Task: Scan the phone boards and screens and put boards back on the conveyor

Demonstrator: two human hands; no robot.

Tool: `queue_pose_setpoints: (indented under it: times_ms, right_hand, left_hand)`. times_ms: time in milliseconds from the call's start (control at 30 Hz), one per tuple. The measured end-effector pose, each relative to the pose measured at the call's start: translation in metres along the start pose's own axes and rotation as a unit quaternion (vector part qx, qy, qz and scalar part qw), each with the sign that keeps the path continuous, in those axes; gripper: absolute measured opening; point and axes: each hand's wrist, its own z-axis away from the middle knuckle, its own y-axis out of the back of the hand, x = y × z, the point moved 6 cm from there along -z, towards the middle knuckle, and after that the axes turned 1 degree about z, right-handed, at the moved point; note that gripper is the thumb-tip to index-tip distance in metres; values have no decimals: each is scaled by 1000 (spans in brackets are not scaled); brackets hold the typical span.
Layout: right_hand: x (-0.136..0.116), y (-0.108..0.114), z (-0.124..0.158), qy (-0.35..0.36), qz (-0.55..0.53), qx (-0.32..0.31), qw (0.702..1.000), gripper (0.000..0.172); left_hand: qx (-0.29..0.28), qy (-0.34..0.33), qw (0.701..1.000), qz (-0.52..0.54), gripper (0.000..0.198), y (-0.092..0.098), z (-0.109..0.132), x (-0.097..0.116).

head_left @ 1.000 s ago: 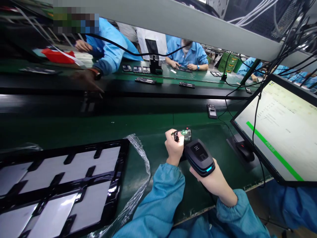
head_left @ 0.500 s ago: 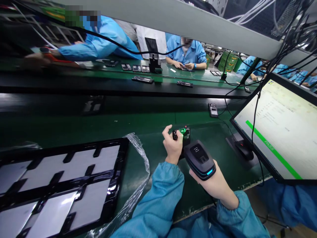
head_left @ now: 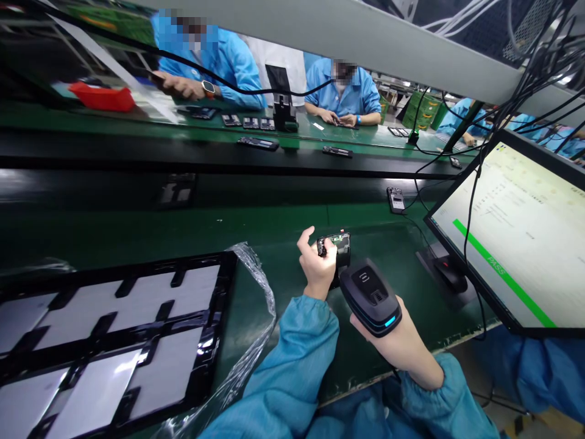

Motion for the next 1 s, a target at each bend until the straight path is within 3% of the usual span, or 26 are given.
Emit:
queue_pose_setpoints:
  times_ms: [200, 633, 1000]
  right_hand:
    - [-13, 4, 3, 8, 21, -14, 1000, 15]
    - [-16, 8, 14, 18, 84, -6, 996, 12]
    - [-9, 8, 2, 1, 10, 12, 1000, 18]
  left_hand:
    - [3, -19, 1000, -2, 52, -2, 2, 2]
    - [2, -26, 999, 19, 53, -9, 9, 0]
    - [-4, -25, 999, 44, 51, -14, 26, 10]
